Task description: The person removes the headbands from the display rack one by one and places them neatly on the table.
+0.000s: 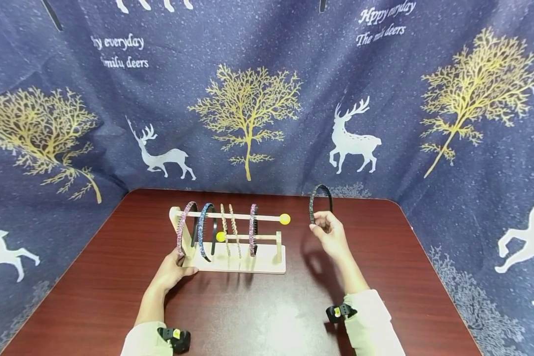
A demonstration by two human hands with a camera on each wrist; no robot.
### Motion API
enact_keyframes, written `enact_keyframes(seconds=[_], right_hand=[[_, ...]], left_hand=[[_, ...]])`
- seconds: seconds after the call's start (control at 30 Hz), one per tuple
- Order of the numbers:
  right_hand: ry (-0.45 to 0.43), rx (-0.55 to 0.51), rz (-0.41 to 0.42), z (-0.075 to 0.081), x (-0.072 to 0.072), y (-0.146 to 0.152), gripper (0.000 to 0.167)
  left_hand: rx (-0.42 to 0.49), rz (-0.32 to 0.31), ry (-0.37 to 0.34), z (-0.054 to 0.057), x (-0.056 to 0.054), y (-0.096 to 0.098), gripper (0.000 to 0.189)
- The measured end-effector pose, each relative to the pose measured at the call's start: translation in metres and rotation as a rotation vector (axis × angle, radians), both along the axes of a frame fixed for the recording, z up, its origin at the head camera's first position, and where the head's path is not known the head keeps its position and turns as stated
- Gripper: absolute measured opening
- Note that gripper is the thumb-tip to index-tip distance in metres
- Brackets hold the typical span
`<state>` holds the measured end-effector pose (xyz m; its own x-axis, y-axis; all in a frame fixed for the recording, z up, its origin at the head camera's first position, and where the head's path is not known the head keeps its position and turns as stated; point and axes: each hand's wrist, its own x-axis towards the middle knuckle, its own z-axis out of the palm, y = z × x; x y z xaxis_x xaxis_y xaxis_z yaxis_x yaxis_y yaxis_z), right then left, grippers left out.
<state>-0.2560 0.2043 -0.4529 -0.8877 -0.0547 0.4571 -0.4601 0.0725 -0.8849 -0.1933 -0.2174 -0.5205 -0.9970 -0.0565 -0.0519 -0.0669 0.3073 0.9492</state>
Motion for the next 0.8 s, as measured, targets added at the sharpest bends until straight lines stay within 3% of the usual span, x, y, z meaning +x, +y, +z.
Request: enact_keyframes(seconds=[0.2,0.43,0.6,0.8], right_hand=[[-0.038,0.069,0.011,-0.012,-0.013,0.004,0.022],[-0.136,0.153,-0.002,0.000,-0.014,-0.003,0.023],[-0.120,0.211,-0.029,-0.023,-0.037,0.002,0.022],[-0.135,0.327,-0.069,-0.034,-0.052,0.002,0.022]], left_hand=[[-0.007,-0.005,0.003,0.001,0.000,0.001,0.081],[0.002,-0.007,-0.003,0.005,0.002,0.001,0.081],[0.006,-0.001,0.009,0.002,0.000,0.001,0.081],[0.006,0.002,0.004,0.000,-0.001,0.001,0.082]])
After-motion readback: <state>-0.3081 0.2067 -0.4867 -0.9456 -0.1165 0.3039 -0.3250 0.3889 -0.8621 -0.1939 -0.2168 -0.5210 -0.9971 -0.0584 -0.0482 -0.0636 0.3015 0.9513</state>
